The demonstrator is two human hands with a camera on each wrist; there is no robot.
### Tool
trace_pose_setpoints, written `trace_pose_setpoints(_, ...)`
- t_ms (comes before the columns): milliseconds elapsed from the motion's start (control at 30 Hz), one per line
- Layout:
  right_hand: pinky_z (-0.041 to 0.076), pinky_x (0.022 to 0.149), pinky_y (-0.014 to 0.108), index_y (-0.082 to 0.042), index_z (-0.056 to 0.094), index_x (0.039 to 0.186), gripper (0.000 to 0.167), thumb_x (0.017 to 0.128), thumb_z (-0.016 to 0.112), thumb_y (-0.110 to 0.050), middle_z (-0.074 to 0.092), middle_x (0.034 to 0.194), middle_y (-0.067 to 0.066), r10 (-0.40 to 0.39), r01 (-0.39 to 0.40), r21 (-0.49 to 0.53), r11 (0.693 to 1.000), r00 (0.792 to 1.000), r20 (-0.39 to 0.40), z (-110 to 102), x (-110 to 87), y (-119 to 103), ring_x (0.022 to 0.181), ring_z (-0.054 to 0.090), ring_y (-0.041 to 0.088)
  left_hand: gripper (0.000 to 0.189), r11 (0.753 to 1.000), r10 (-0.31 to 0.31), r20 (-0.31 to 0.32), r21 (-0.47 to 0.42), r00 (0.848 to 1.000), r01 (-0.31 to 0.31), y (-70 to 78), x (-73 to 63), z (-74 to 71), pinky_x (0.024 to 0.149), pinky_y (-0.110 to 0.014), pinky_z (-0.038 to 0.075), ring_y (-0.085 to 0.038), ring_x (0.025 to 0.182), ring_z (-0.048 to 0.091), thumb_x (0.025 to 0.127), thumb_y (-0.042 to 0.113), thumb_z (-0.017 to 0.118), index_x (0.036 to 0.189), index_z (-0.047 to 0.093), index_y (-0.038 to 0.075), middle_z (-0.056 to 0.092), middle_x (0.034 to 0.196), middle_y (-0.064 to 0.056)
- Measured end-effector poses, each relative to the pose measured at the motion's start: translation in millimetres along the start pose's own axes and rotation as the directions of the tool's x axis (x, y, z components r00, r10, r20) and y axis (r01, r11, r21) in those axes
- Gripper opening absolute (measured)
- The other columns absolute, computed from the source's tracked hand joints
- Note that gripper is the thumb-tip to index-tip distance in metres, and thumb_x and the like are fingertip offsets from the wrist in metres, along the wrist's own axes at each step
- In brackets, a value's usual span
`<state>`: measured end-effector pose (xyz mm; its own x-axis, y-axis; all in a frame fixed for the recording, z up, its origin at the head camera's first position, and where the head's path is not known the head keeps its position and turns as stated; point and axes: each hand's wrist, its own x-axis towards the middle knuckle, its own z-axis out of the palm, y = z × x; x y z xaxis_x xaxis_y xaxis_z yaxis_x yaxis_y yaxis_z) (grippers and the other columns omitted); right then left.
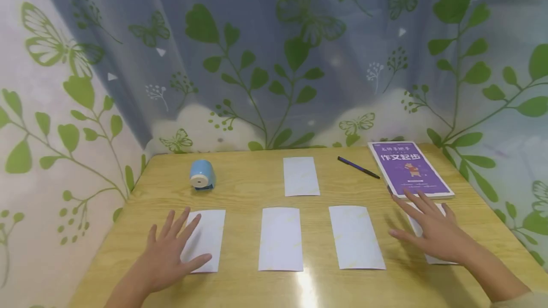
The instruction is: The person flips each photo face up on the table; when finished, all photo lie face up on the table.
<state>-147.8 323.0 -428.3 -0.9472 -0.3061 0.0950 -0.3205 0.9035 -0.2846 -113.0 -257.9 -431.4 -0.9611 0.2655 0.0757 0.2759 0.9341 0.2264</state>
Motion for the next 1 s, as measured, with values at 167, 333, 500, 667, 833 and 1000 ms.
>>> trace_pose_setpoints(167,0.01,0.1,0.085,-0.02,0.036,0.156,0.088,0.085,0.072,-0.057,0.027,0.161,0.023,-0.05,0.05,0.003,0.999,0.998,-0.022,-3,13.2,-11,0.142,0.026,0.057,0.088,1.0,0.005,-0.01,0.003,1.0,-0.005,-0.1,2.6,2.6,0.103,-0.08,0.017,-0.053,0.147,0.019,0.086,0.068,0.062,0.154,0.038,0.017,0.028,0.163,-0.017)
trace_pose_setpoints(333,0.014,0.099,0.085,-0.018,0.04,0.153,0.087,0.083,0.073,-0.058,0.032,0.159,0.022,-0.074,0.075,0.019,0.997,0.997,-0.036,-1,27.9,-23,0.14,0.028,0.058,0.091,1.0,-0.001,-0.018,0.011,1.0,0.002,-0.3,2.1,7.5,0.103,-0.079,0.019,-0.051,0.147,0.021,0.085,0.069,0.062,0.153,0.04,0.013,0.029,0.162,-0.017)
trace_pose_setpoints(500,0.019,0.097,0.085,-0.017,0.044,0.151,0.085,0.083,0.074,-0.057,0.036,0.157,0.019,-0.098,0.102,0.073,0.992,0.994,-0.051,2,42.3,-32,0.138,0.033,0.054,0.094,1.0,0.001,-0.067,0.021,0.998,0.0,-2.5,-1.5,8.7,0.102,-0.077,0.025,-0.051,0.143,0.029,0.083,0.069,0.066,0.15,0.044,0.008,0.036,0.157,-0.018)
trace_pose_setpoints(667,0.037,0.101,0.071,-0.01,0.048,0.148,0.084,0.082,0.076,-0.055,0.046,0.149,0.017,-0.148,0.159,0.151,0.976,0.986,-0.084,10,57.9,-42,0.133,0.045,0.045,0.101,0.998,0.015,-0.12,0.056,0.993,-0.009,-7.9,-7.1,9.9,0.096,-0.071,0.035,-0.047,0.137,0.039,0.075,0.072,0.071,0.146,0.048,0.004,0.043,0.152,-0.019)
trace_pose_setpoints(833,0.048,0.097,0.059,-0.009,0.048,0.147,0.087,0.08,0.078,-0.055,0.051,0.14,0.014,-0.143,0.162,0.24,0.957,0.985,-0.095,20,70.9,-54,0.125,0.051,0.037,0.105,0.999,0.007,-0.135,0.038,0.991,-0.002,-13.7,-14.2,14.5,0.088,-0.066,0.039,-0.043,0.131,0.044,0.069,0.074,0.075,0.144,0.051,0.003,0.047,0.148,-0.018)
trace_pose_setpoints(1000,0.053,0.081,0.04,-0.011,0.051,0.146,0.085,0.077,0.082,-0.051,0.059,0.123,0.006,-0.171,0.197,0.272,0.942,0.978,-0.116,28,87.1,-71,0.103,0.056,0.02,0.112,1.0,-0.017,-0.088,0.015,0.996,0.018,-21.7,-21.3,21.3,0.083,-0.062,0.043,-0.044,0.126,0.049,0.064,0.076,0.076,0.145,0.049,0.003,0.049,0.146,-0.018)
